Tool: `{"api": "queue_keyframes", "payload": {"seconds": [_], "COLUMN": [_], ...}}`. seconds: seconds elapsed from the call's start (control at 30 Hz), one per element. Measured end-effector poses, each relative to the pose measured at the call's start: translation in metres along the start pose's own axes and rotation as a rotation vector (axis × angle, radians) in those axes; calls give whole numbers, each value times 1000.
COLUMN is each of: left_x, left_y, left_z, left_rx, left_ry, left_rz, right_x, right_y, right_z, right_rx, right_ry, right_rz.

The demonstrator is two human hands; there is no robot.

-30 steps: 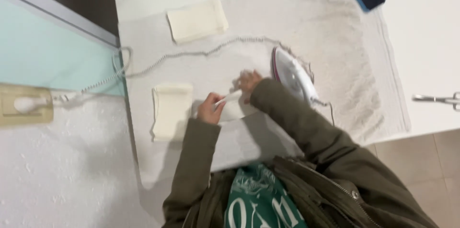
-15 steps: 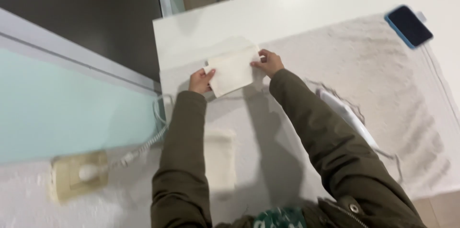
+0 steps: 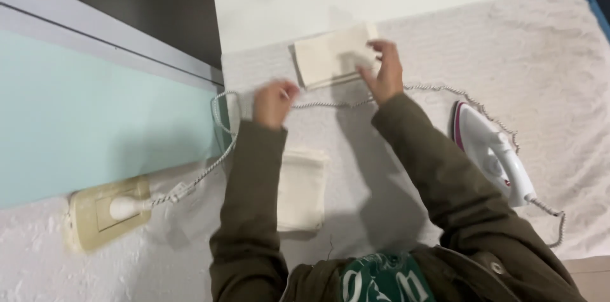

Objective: Ironing small rectangular pieces of white fabric on a table.

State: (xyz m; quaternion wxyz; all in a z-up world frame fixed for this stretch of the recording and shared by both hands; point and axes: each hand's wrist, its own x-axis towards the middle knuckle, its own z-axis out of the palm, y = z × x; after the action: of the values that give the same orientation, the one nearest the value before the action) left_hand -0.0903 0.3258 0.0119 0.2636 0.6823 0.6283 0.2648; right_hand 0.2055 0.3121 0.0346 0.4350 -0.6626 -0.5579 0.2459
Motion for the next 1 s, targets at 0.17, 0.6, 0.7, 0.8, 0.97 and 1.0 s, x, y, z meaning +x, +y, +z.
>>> {"api": "queue_keyframes", "payload": {"seconds": [0.17, 0.6, 0.7, 0.8, 0.97, 1.0], "left_x": [-115, -150, -155, -163, -163, -165], "left_y": [40, 28, 25, 25, 21, 22], "left_z": [-46, -33, -33, -38, -37, -38], "left_rx": [11, 132, 152, 147, 139, 139], "left_ry": [-446, -73, -104, -58, -37, -38], "left_rz": [405, 645, 638, 688, 742, 747], "right_x": [-107, -206, -216, -228, -234, -236], "right_y": [-31, -28, -30, -31, -46, -44], "right_z": [-6, -17, -13, 1, 31, 38], "right_rx": [169, 61, 52, 76, 128, 127], "right_ry": [-210, -400, -406, -413, -439, -434], "right_rz": [-102, -158, -147, -133, -93, -93]}}
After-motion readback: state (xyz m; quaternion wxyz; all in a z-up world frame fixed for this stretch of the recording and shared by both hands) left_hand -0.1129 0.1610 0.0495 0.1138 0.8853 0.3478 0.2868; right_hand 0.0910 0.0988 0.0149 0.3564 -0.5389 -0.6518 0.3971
